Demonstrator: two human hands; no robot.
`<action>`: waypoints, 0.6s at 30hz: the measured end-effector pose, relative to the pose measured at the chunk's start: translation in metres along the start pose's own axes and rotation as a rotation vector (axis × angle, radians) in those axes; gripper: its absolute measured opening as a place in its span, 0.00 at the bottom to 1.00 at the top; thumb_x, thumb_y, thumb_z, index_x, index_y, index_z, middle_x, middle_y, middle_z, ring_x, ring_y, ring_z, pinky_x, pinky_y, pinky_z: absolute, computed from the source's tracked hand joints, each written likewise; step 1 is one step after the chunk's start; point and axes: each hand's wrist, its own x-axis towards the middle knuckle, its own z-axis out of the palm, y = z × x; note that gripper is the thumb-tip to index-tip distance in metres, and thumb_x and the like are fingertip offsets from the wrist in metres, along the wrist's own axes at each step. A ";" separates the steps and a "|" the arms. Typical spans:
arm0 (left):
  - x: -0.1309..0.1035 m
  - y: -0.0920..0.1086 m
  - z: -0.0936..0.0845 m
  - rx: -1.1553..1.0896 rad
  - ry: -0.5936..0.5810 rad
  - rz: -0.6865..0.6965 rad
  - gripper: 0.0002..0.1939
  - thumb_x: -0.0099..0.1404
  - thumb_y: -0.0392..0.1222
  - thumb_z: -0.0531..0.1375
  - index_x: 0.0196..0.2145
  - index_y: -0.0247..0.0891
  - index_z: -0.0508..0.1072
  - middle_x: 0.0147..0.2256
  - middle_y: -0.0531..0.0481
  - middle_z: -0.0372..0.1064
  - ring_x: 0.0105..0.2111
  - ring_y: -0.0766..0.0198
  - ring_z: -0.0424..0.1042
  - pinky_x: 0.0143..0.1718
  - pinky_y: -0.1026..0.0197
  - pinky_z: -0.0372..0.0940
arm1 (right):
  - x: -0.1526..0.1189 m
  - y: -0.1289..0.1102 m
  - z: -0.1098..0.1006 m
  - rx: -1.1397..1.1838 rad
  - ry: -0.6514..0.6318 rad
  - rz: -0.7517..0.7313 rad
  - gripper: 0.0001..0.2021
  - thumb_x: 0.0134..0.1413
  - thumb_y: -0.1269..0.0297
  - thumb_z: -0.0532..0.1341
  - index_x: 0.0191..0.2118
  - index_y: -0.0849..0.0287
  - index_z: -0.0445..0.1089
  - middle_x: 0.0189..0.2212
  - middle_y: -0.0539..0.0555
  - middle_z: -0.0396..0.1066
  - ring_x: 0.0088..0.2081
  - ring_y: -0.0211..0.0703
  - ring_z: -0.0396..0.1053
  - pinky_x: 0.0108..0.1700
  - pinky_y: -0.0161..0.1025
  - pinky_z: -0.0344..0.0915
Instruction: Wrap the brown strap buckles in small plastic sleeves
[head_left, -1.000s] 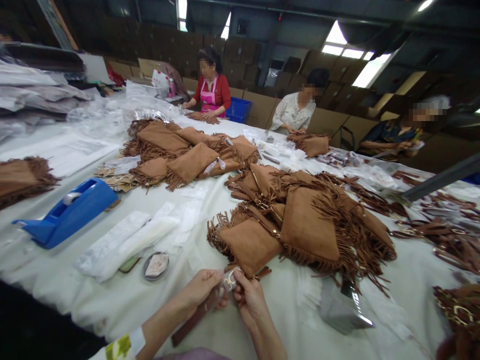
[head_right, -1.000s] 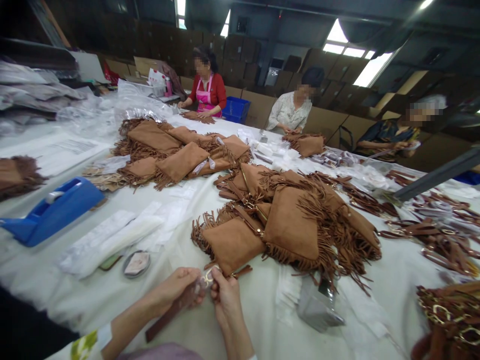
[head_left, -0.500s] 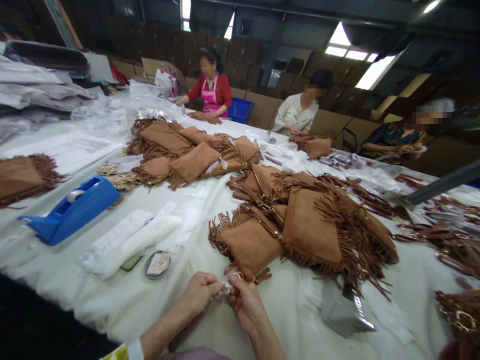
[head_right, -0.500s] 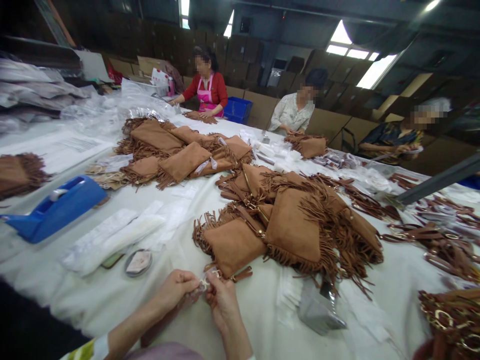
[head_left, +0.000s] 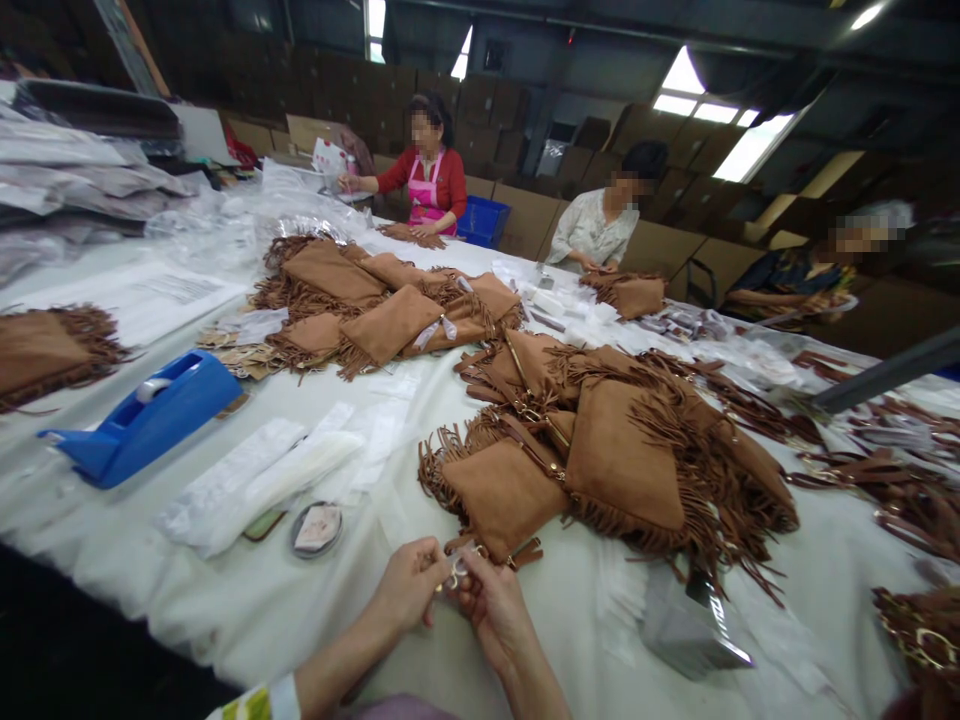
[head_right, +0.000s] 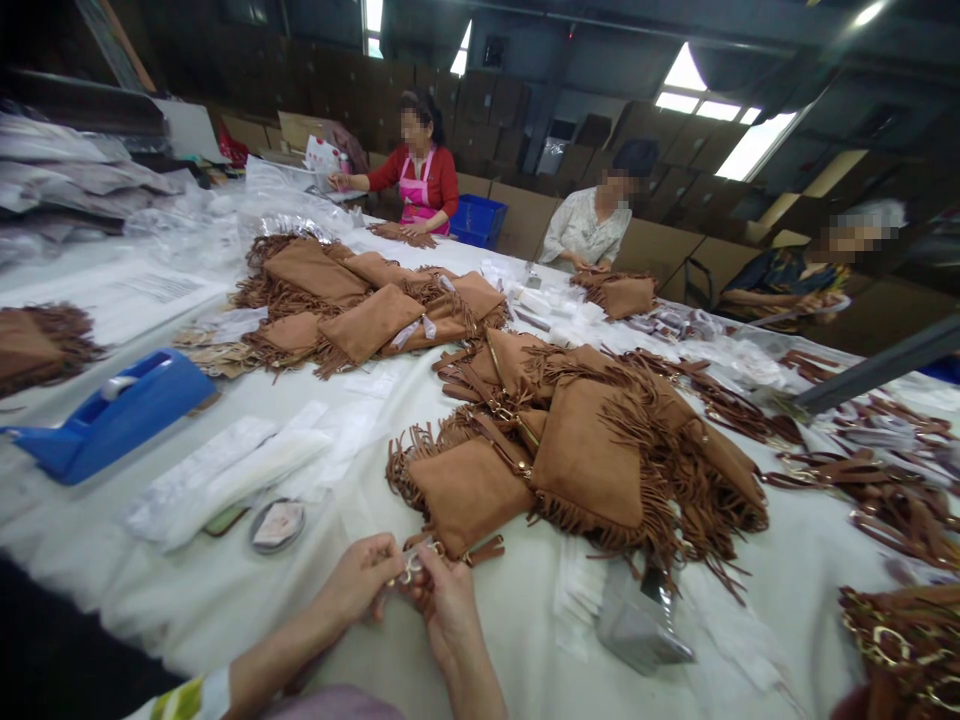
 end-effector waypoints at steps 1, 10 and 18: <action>0.000 -0.001 0.000 0.015 0.004 0.020 0.16 0.55 0.53 0.57 0.24 0.37 0.64 0.19 0.55 0.67 0.12 0.73 0.58 0.11 0.69 0.52 | 0.001 0.001 -0.001 0.000 0.008 -0.007 0.15 0.32 0.60 0.73 0.26 0.65 0.74 0.16 0.46 0.66 0.17 0.29 0.60 0.18 0.26 0.55; -0.016 0.011 0.007 0.145 0.124 0.098 0.14 0.60 0.52 0.55 0.28 0.38 0.67 0.19 0.55 0.68 0.14 0.70 0.60 0.17 0.68 0.53 | 0.003 0.007 -0.006 -0.096 0.040 -0.005 0.18 0.32 0.55 0.72 0.22 0.66 0.72 0.13 0.47 0.64 0.15 0.28 0.57 0.16 0.26 0.53; -0.030 0.013 0.006 0.489 -0.007 0.356 0.13 0.65 0.42 0.49 0.34 0.42 0.74 0.32 0.48 0.74 0.33 0.58 0.71 0.37 0.63 0.60 | -0.004 0.001 -0.005 -0.077 0.032 -0.002 0.19 0.34 0.51 0.71 0.25 0.66 0.73 0.15 0.49 0.66 0.17 0.30 0.60 0.19 0.27 0.57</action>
